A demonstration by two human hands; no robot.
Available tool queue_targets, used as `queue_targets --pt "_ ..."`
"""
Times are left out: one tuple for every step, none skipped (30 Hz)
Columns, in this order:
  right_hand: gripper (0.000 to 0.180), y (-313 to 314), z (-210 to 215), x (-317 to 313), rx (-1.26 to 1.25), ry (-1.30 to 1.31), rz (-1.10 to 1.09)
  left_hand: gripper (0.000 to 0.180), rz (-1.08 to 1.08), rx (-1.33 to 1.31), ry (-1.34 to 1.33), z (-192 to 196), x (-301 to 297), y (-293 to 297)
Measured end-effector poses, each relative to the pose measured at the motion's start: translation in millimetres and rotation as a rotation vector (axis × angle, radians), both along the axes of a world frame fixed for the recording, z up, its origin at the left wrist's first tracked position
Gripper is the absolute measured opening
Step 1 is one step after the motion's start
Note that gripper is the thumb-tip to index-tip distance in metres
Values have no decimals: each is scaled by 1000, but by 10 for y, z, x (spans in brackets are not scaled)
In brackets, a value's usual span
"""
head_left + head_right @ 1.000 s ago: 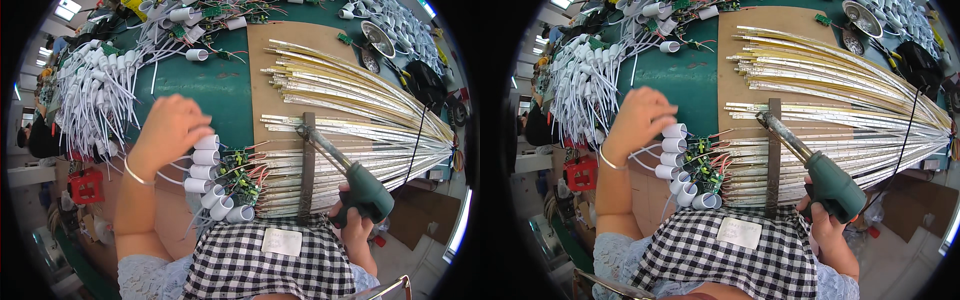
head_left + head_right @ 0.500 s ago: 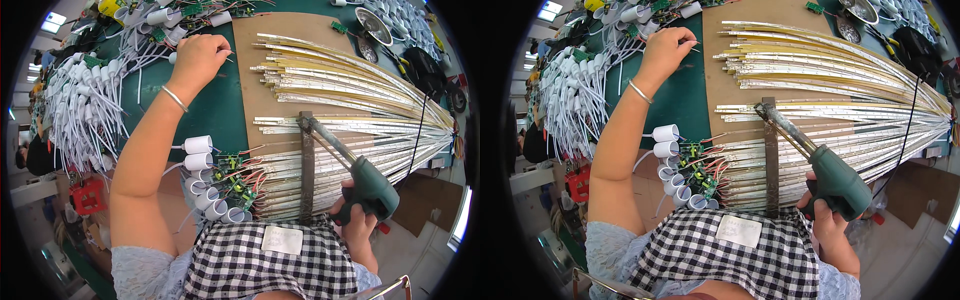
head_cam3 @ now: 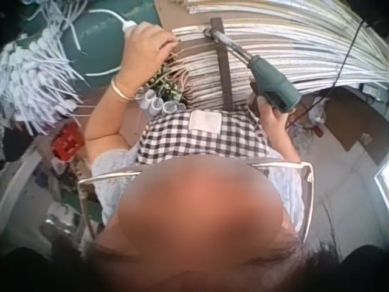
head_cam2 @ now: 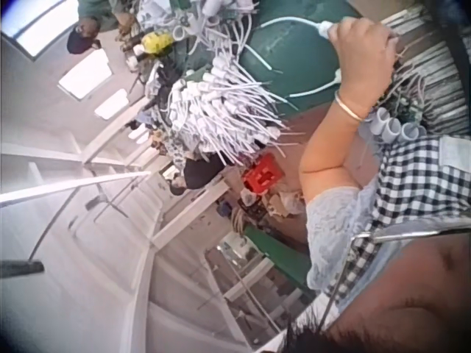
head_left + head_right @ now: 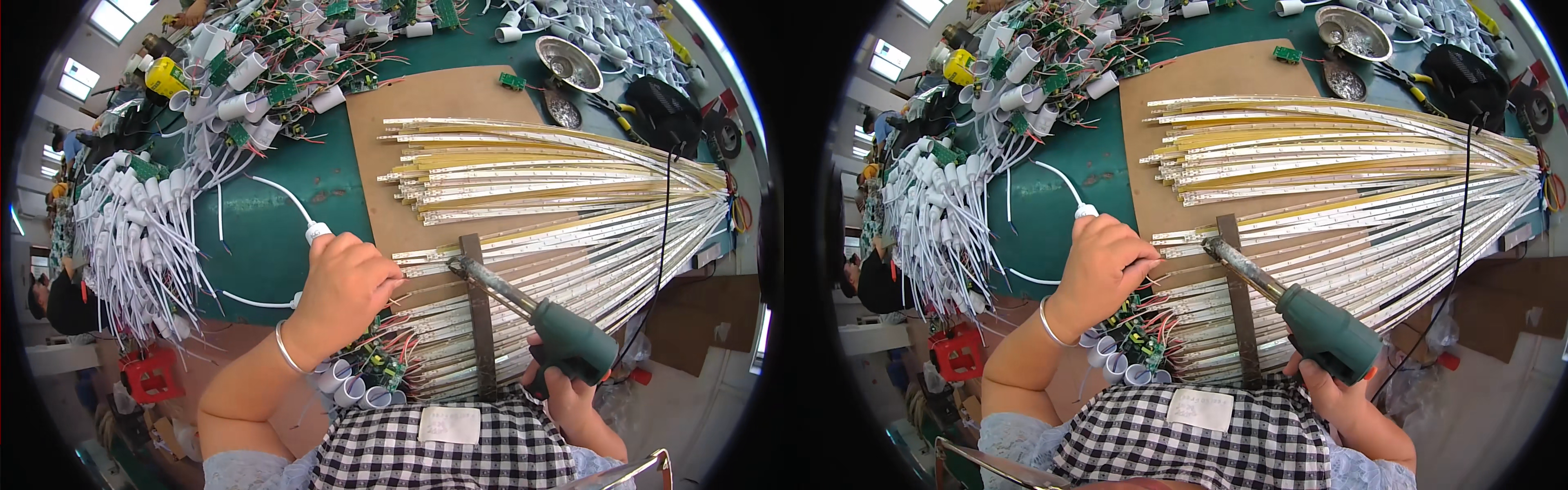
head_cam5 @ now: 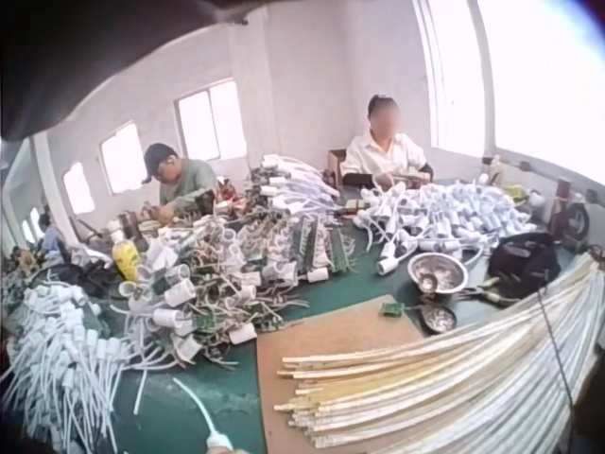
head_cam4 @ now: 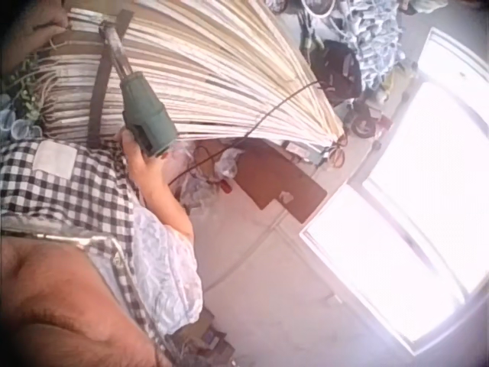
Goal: The person uses a soldering iron to attach wires to the ends of long, thin LED light strips. They pick up individual strips, align the wires, and apply solder to secure the connections. The completed units are placed on the table to the left.
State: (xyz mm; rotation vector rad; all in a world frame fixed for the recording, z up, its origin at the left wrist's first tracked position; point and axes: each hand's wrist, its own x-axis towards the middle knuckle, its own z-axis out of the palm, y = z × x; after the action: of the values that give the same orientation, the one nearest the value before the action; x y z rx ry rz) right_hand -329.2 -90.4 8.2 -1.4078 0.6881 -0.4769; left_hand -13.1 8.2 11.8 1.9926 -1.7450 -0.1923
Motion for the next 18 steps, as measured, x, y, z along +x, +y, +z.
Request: queue_targets --pt "54 3 4 -4 -7 8 29 7 -4 -28 -15 -3 -11 -1" --pt "54 8 12 1 -7 22 33 8 4 -38 -29 -4 -20 -5" --pt "54 15 21 13 -6 36 38 9 12 -48 -43 -5 -28 -11" --pt "54 25 27 18 -1 46 39 9 19 -56 -56 -8 -34 -13" --pt "54 32 33 28 4 55 40 9 18 -55 -54 -13 -32 -14" --pt "54 38 38 36 11 57 37 9 16 -54 -52 -20 -28 -17" --pt "54 44 39 43 11 58 40 9 14 -52 -50 -26 -28 -18" --pt "53 49 41 51 11 58 42 9 12 -56 -55 -26 -29 -21" --pt "52 48 41 65 2 55 50 9 9 -60 -60 -23 -30 -27" --pt "52 43 42 70 -16 61 69 9 6 -65 -66 -23 -30 -34" --pt "51 39 43 77 -34 66 89 9 2 -64 -72 -30 -28 -42" --pt "50 29 44 75 -62 81 120 9 -3 -64 -78 -45 -26 -51" --pt "49 23 51 76 -90 97 152 10 -8 -64 -82 -59 -24 -59" --pt "42 28 74 83 -101 171 129 10 -9 -65 -86 -67 -23 -63" --pt "35 40 112 96 -112 244 107 10 -10 -67 -89 -75 -22 -64" --pt "31 48 128 113 -121 289 98 11 -13 -68 -93 -79 -25 -70" --pt "28 60 142 128 -128 335 89 11 -15 -69 -104 -83 -31 -74" --pt "28 67 147 147 -134 353 95 11 -16 -69 -114 -87 -39 -77"
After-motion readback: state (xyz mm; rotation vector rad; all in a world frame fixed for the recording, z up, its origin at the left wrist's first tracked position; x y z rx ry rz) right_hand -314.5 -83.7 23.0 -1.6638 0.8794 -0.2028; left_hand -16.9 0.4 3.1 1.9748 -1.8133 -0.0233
